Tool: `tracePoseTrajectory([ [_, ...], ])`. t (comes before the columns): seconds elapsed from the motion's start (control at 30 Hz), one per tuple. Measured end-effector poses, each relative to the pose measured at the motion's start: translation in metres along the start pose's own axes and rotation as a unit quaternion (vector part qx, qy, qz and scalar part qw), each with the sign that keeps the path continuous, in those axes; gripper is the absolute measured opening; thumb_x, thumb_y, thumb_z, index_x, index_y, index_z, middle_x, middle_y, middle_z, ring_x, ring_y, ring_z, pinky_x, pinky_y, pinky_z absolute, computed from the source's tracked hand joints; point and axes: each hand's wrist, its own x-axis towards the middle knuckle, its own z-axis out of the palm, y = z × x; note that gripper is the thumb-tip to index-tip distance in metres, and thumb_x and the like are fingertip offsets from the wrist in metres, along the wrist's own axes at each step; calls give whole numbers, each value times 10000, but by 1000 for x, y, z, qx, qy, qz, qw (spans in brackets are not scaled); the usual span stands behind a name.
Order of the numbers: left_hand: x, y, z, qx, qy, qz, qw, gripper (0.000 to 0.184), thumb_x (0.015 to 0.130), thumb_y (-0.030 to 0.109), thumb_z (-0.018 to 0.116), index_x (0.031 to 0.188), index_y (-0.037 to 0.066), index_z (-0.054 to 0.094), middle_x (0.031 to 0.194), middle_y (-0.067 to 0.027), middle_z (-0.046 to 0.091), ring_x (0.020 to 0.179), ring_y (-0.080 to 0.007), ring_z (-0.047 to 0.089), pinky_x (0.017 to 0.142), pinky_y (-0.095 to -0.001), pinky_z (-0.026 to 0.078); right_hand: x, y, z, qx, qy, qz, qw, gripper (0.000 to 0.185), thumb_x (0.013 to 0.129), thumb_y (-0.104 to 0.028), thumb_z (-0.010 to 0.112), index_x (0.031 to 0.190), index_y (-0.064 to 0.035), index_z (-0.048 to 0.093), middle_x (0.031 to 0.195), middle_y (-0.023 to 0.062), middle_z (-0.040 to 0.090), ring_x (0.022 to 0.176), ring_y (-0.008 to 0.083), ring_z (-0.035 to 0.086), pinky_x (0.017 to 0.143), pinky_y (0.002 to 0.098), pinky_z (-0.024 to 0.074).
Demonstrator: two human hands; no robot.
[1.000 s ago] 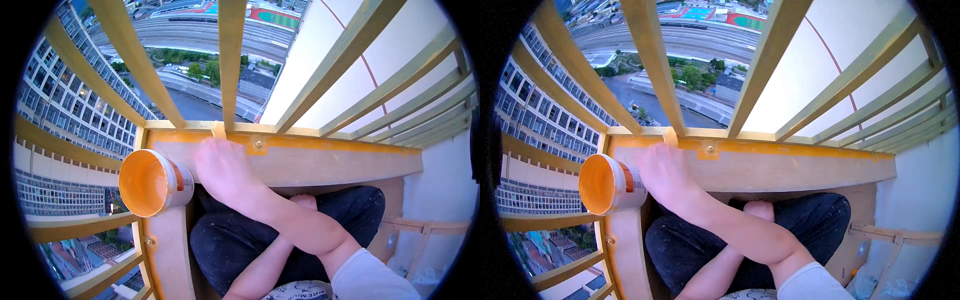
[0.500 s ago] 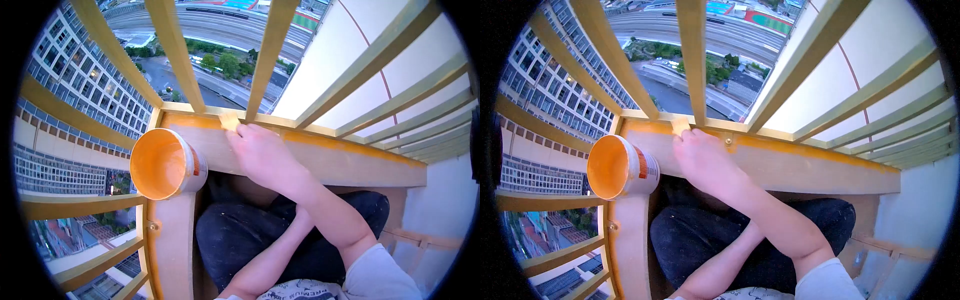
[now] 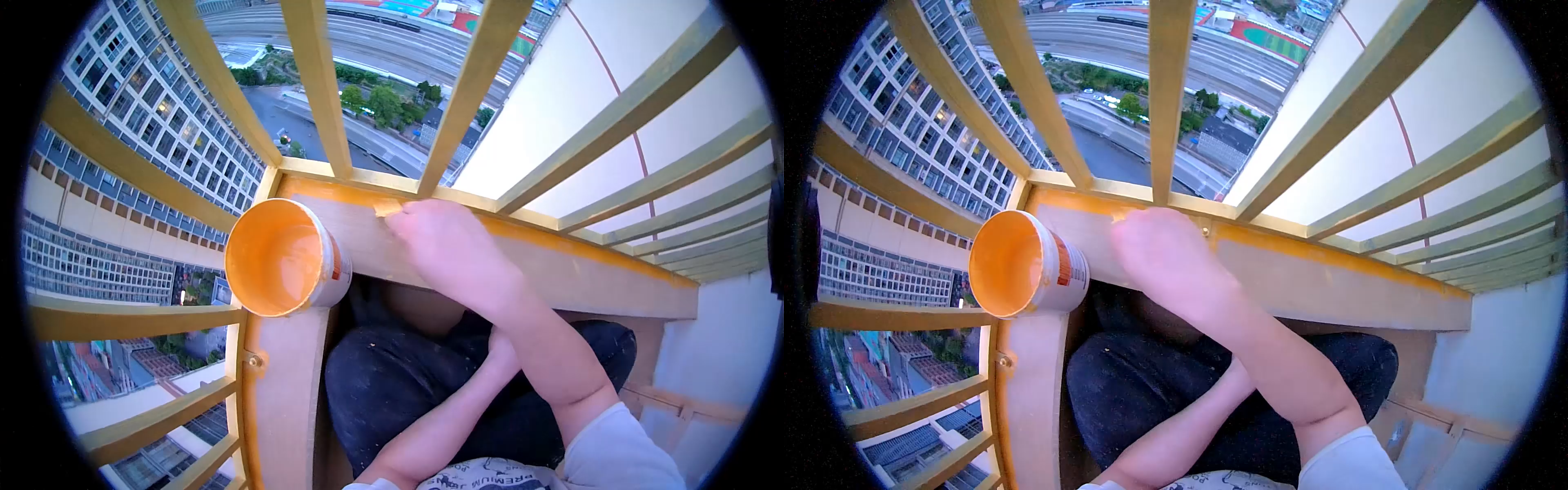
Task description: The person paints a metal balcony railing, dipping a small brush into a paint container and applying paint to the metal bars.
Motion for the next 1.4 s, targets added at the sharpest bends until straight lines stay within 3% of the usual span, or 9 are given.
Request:
tracePoseTrajectory([
  [0.2,6,-8,9,34,-8,91,995,445,1041,311,479,1437,110,496,1506,-99,495,1384,-248,470,1133,-395,386,10,7,12,13,82,-6,997,172,894,-54,556,1032,-2,645,837,161,633,832,349,675,745,441,558],
  [0.3,11,23,-4,288,-128,-59,947,460,1040,307,477,1456,111,474,1530,-109,466,1420,-246,428,1158,-402,357,1,1,-7,21,21,-22,999,162,884,-37,558,1018,-3,642,848,154,633,844,341,680,737,435,560],
  [0.37,9,5,11,235,-104,-9,966,462,1041,300,472,1461,109,469,1532,-107,464,1420,-247,426,1159,-407,355,8,-12,-12,19,186,-24,982,190,874,-25,560,1044,-7,644,858,157,638,841,339,683,740,429,564],
  [0.47,13,-24,21,176,-59,57,981,463,1043,292,465,1468,107,463,1535,-105,462,1422,-249,424,1160,-413,354,14,-9,4,-24,-9,-4,1000,205,864,-28,568,1056,-6,638,869,162,645,834,340,685,736,433,566],
  [0.7,17,-67,49,-89,-2,132,987,484,1040,308,473,1481,111,451,1541,-88,459,1426,-253,416,1161,-414,352,18,-2,16,-31,100,-4,995,184,857,-22,559,1027,-15,628,843,161,636,828,336,684,715,440,561],
  [0.8,9,-19,18,182,-36,41,982,492,1043,311,470,1493,115,425,1580,-83,403,1465,-253,348,1177,-412,321,10,-8,-2,-34,-4,4,999,198,857,-29,559,1039,-19,639,847,161,637,810,332,677,710,430,559],
  [0.9,6,-32,27,52,-51,54,996,459,1038,304,481,1454,112,462,1539,-87,449,1428,-262,395,1154,-405,349,11,-11,4,-19,209,-28,977,225,855,-59,573,1058,-22,662,840,155,644,782,327,667,707,429,556],
  [1.0,10,-37,26,34,-39,73,996,387,1045,281,485,1390,105,488,1439,-79,478,1341,-242,428,1107,-387,373,6,-7,8,-46,93,-42,994,233,843,-67,624,1057,-30,707,752,134,627,713,323,649,673,436,548],
  [1.4,14,-88,67,-162,34,174,971,119,1049,165,516,1045,65,580,961,-42,563,922,-155,554,829,-318,489,19,-13,40,278,252,97,922,145,928,-159,687,969,-23,719,747,174,697,707,347,705,646,438,560],
])
